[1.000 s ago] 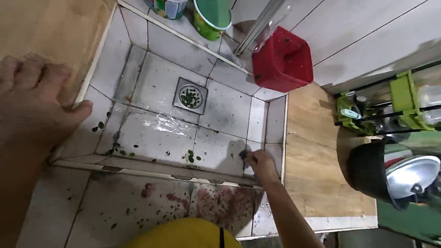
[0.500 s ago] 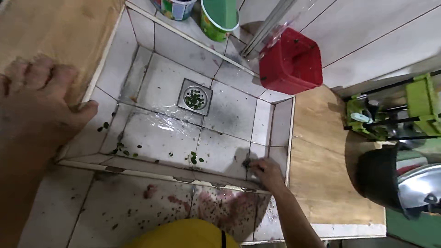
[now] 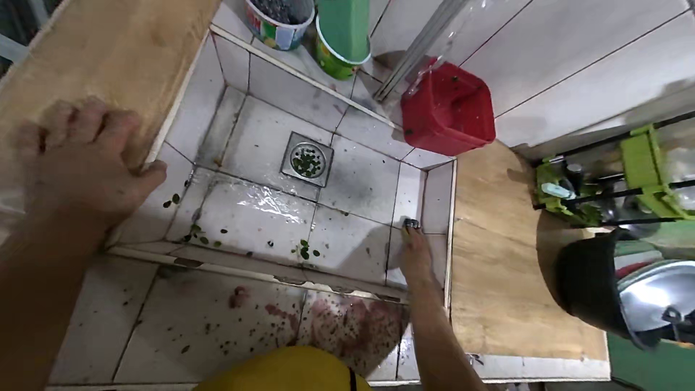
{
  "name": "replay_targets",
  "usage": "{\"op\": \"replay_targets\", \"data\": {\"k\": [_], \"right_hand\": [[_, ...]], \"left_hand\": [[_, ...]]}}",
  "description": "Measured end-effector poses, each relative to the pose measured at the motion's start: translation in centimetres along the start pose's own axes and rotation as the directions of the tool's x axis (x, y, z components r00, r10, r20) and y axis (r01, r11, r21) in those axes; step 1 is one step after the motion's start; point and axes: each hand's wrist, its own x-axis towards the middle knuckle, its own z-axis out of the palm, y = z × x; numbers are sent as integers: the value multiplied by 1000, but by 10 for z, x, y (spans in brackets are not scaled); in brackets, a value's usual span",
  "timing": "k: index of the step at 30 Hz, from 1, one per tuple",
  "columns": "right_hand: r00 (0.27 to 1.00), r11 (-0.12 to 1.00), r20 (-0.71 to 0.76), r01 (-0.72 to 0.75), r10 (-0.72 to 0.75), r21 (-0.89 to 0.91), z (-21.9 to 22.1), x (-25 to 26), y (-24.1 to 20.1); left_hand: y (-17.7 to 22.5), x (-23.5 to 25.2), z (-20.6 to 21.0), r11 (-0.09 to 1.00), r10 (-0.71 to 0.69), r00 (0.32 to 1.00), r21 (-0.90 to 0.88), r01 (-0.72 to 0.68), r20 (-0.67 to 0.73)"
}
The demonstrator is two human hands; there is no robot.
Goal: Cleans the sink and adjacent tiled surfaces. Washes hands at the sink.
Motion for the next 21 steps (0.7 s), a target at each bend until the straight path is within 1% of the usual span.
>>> {"op": "replay_targets", "data": {"k": [1, 3, 4, 6, 7, 8, 9, 10, 11, 12, 13, 14, 15, 16, 17, 18, 19, 20, 21], "right_hand": [[1000, 998, 18, 22, -21, -54, 13, -1, -21], [990, 987, 46, 139, -135, -77, 47, -3, -72], [977, 976, 82, 204, -198, -71, 61, -5, -105], [924, 938, 167, 345, -343, 19, 80, -11, -162], [891, 912, 193, 402, -411, 88, 82, -14, -180], [862, 877, 178, 446, -475, 180, 80, -13, -189], [848, 846, 143, 466, -511, 258, 72, -10, -190], [851, 828, 91, 472, -518, 302, 57, -5, -184], [869, 835, 25, 468, -495, 291, 39, 3, -169], [892, 863, -71, 450, -446, 229, 22, 14, -147], [920, 908, -163, 383, -358, 171, 7, 26, -117], [945, 951, -231, 270, -232, 150, -2, 40, -86], [955, 981, -282, 134, -90, 140, -6, 53, -57], [957, 993, -288, -8, 41, 115, -3, 63, -35], [951, 991, -282, -115, 128, 61, 6, 68, -23], [949, 984, -265, -178, 170, -3, 18, 70, -26], [950, 978, -243, -209, 197, -22, 30, 69, -45], [960, 981, -210, -192, 184, -17, 42, 64, -71], [976, 991, -178, -134, 127, -28, 55, 58, -101]], "left_hand": [[-1, 1, 2, 1000, -3, 1000, -6, 3, -9], [0, 1, 3, 1000, -1, 1000, -7, 1, -14], [1, 1, 2, 1000, 1, 1000, -10, -1, -15], [2, 1, 2, 999, 29, 999, -19, -29, -35], [3, 1, 0, 999, 39, 998, -20, -40, -45], [5, 0, -2, 999, 47, 998, -16, -48, -49], [7, 0, -5, 999, 51, 998, -13, -51, -47], [8, 0, -6, 999, 45, 998, -10, -45, -37], [10, 0, -7, 999, 34, 999, -15, -34, -26], [11, 0, -7, 1000, 29, 999, -8, -29, -23], [13, 0, -8, 1000, 17, 1000, 3, -16, -19], [14, 0, -9, 1000, 5, 1000, 12, -4, -13], [14, 1, -9, 1000, -4, 1000, 19, 4, -4], [13, 2, -10, 1000, -14, 1000, 22, 14, 6], [12, 2, -9, 1000, -22, 1000, 18, 22, 15], [12, 3, -8, 999, -27, 999, 20, 27, 22], [14, 2, -9, 999, -32, 999, 19, 32, 25], [16, 1, -11, 999, -37, 999, 15, 37, 27], [18, 0, -12, 999, -40, 999, 15, 40, 28]]}}
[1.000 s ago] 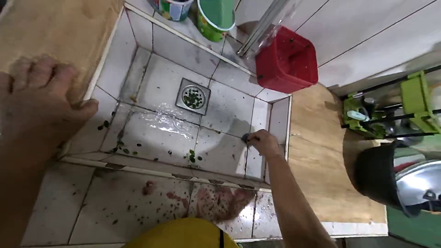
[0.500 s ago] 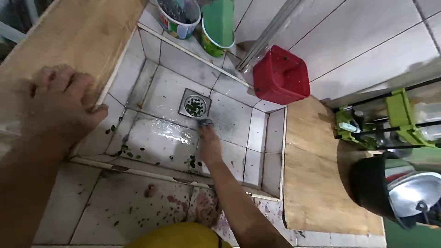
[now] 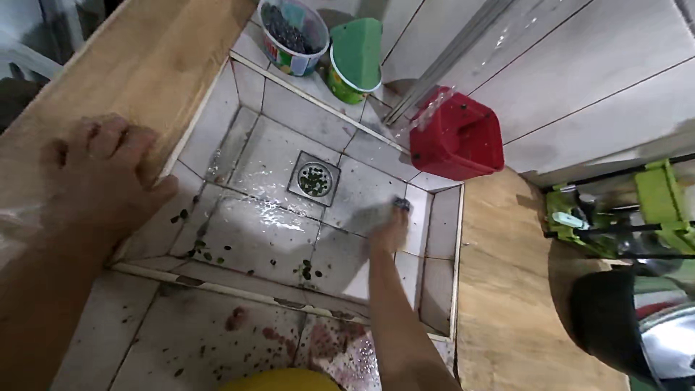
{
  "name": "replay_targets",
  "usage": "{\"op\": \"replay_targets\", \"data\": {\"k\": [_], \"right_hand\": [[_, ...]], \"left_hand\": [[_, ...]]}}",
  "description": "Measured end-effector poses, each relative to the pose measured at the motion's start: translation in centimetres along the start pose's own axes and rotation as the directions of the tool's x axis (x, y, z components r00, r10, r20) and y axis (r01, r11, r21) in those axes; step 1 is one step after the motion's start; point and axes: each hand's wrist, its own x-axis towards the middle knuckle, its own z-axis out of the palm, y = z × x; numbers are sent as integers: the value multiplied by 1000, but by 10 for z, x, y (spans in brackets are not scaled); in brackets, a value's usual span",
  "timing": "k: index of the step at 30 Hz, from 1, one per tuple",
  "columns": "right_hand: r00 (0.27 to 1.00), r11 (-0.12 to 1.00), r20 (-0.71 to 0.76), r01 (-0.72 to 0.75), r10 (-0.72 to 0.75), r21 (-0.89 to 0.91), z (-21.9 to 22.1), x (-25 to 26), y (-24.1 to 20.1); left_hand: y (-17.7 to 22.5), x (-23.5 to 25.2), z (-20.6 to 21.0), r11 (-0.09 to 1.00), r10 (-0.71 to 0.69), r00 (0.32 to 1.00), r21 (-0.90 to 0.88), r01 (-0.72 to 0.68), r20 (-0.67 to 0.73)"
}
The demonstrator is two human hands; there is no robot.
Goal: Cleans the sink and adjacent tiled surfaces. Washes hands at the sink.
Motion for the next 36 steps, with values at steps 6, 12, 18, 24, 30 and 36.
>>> {"op": "replay_targets", "data": {"k": [6, 12, 18, 24, 30, 36], "right_hand": [[890, 887, 218, 317, -401, 337, 23, -29, -123], [824, 846, 301, 345, -480, 407, -71, 0, 2], [791, 969, 607, 80, 80, -232, -115, -47, 119], [542, 876, 836, 443, -90, -192, -73, -109, -18], [303, 826, 790, 387, -533, 409, -19, -129, -121], [361, 809, 739, 410, -569, 422, -94, -53, -45]], "left_hand": [[7, 0, -8, 998, -49, 999, 29, 49, 24], [8, -1, -8, 999, -28, 999, 30, 27, 31], [5, -1, -4, 1000, 4, 1000, 7, -4, -13], [4, -1, -1, 1000, 5, 999, -30, -6, -43], [5, -1, -4, 1000, -20, 1000, -18, 20, -3], [8, 1, -7, 998, -60, 997, -11, 60, 39]]}}
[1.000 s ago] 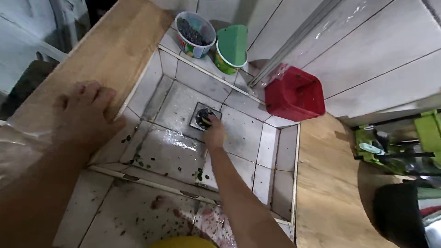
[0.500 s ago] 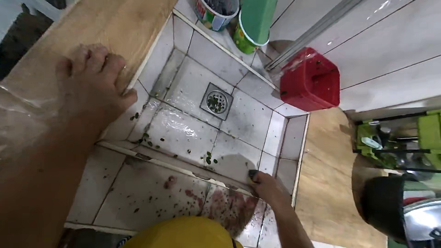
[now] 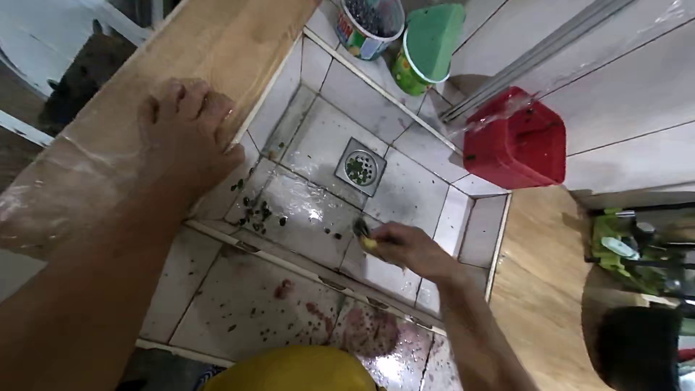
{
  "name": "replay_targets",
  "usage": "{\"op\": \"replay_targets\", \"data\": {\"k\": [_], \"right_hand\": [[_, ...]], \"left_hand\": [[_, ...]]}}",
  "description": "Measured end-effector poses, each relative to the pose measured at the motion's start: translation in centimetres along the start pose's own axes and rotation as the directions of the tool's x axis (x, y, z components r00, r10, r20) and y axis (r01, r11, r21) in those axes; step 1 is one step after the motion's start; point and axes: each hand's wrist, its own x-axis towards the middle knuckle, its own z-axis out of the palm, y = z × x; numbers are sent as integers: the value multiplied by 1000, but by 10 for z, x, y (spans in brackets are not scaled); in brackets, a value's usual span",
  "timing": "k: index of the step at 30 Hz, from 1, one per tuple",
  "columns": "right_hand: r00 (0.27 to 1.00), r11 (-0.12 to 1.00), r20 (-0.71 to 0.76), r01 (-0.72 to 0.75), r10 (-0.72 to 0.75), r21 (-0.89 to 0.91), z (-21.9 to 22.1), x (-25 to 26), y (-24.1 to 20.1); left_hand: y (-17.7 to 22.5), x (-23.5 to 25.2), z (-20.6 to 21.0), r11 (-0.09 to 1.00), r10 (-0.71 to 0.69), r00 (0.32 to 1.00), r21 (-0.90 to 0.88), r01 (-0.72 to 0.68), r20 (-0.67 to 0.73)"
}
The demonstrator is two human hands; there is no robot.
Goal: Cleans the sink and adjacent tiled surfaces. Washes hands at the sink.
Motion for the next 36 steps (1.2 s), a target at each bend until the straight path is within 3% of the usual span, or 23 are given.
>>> {"op": "replay_targets", "data": {"k": [2, 4, 6, 9, 11, 14, 18, 20, 24, 26, 32, 34, 36], "right_hand": [[983, 984, 149, -81, 105, -159, -7, -25, 46], [986, 974, 137, -60, 92, -217, 23, -34, 72], [990, 965, -66, 106, -125, -240, 59, -26, 65], [856, 868, -244, 365, -455, -338, 85, 29, 43], [818, 841, -285, 378, -499, -386, 72, 74, 27], [818, 862, -370, 270, -441, -429, 34, 121, 6], [740, 887, -506, 282, -444, -366, 0, 106, 7], [746, 833, -407, 359, -527, -420, 2, 63, 27], [823, 715, -2, 492, -568, -497, 38, -15, 94], [813, 695, 38, 519, -580, -498, 55, -23, 116], [662, 567, 73, 690, -746, -449, 84, 75, 51], [676, 586, 23, 654, -737, -478, 71, 109, 38], [675, 622, -138, 555, -725, -551, 48, 136, 43]], "left_hand": [[-1, 1, 1, 1000, 0, 1000, 10, 0, 1], [0, 0, 1, 1000, -7, 1000, 15, 7, 9], [1, -1, 0, 1000, -8, 1000, 4, 8, 7], [2, -1, -1, 1000, -7, 1000, 21, 7, 5], [4, -1, -4, 1000, -13, 1000, 17, 12, 18], [4, 0, -4, 1000, -19, 1000, -1, 19, 21], [1, 1, -2, 1000, -21, 1000, -3, 21, 1], [2, 0, -2, 1000, -23, 1000, 4, 22, 6], [4, 0, -3, 999, -51, 998, 20, 50, 42], [4, -1, -2, 998, -45, 998, 37, 44, 38], [6, 0, -2, 997, -66, 997, 34, 65, 29], [6, 1, -3, 997, -72, 997, 37, 71, 26], [6, 1, -2, 996, -74, 997, 55, 73, 21]]}}
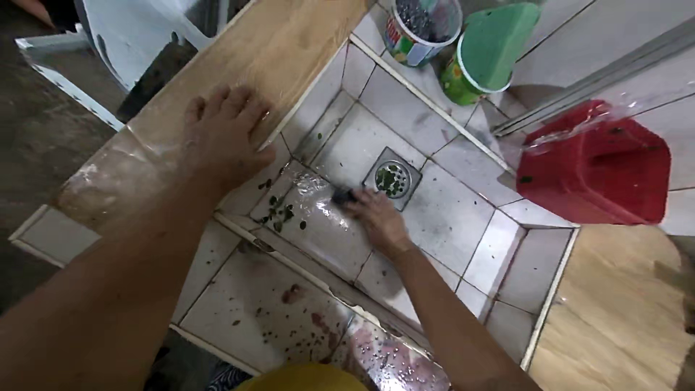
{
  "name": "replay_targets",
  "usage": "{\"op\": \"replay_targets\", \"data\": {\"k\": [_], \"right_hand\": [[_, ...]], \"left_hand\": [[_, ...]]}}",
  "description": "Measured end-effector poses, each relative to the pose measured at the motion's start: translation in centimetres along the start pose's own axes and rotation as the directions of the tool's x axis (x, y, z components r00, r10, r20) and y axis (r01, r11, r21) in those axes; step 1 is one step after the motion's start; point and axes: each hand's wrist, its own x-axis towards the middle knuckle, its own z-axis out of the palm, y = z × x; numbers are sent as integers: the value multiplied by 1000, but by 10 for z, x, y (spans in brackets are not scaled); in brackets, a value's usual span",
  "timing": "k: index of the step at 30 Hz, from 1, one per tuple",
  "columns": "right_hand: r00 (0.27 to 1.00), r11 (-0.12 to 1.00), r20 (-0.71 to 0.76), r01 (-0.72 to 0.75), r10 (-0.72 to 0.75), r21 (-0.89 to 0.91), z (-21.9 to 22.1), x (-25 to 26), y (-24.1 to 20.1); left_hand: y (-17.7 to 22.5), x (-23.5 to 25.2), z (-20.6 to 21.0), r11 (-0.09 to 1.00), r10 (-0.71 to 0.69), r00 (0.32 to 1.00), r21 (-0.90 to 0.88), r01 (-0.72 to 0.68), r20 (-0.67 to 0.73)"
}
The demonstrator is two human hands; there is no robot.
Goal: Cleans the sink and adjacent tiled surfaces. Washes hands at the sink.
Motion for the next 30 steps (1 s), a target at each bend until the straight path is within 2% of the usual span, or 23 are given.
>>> {"op": "replay_targets", "data": {"k": [3, 5, 6, 8, 10, 12, 14, 17, 19, 22, 24, 25, 26, 28, 30], "right_hand": [[984, 989, -95, -149, 147, -9, -20, 7, 23], [983, 993, -143, -115, 114, -1, -35, -5, 13], [990, 998, -123, -67, 68, 12, -42, -19, 2], [999, 998, 23, 28, -29, 53, -46, -57, -18], [979, 983, 137, 138, -154, 118, -29, -83, -34], [952, 960, 246, 117, -181, 254, -14, -76, -52], [930, 952, 319, 85, -182, 295, 2, -44, -64], [940, 946, 246, 166, -238, 280, 27, 13, -84], [957, 961, 195, 173, -216, 215, 37, 46, -95], [996, 996, 89, 14, -22, 93, 37, 72, -88], [993, 990, -30, -113, 116, 88, 23, 67, -77], [989, 985, -91, -106, 119, 135, 14, 59, -74], [993, 971, -80, -71, 91, 226, 3, 48, -76], [998, 891, 59, -35, 9, 453, -5, 29, -92], [977, 825, 208, -80, -47, 559, 3, 29, -113]], "left_hand": [[3, -1, -2, 1000, 1, 1000, -11, 0, 10], [3, 0, -4, 1000, 2, 1000, -5, -2, 19], [2, 0, -3, 1000, 2, 1000, 2, -2, 17], [1, -1, 0, 1000, 8, 1000, 12, -7, -5], [1, -2, 0, 1000, 10, 1000, 16, -10, -25], [2, -2, 0, 1000, 4, 1000, 16, -4, -22], [1, -2, -1, 1000, -6, 1000, 28, 6, -10], [1, -2, 1, 999, -10, 1000, 38, 11, -18], [0, -1, 2, 999, -14, 1000, 45, 15, -21], [1, -2, 1, 999, -18, 1000, 50, 18, -6], [2, -2, 0, 999, -14, 1000, 51, 14, -4], [0, -1, 1, 998, -3, 1000, 55, 4, -16], [-1, -1, 2, 999, 0, 1000, 53, 1, -19], [0, -2, 2, 999, -3, 1000, 45, 3, -11], [2, -2, 2, 999, -1, 1000, 39, 2, -11]]}}
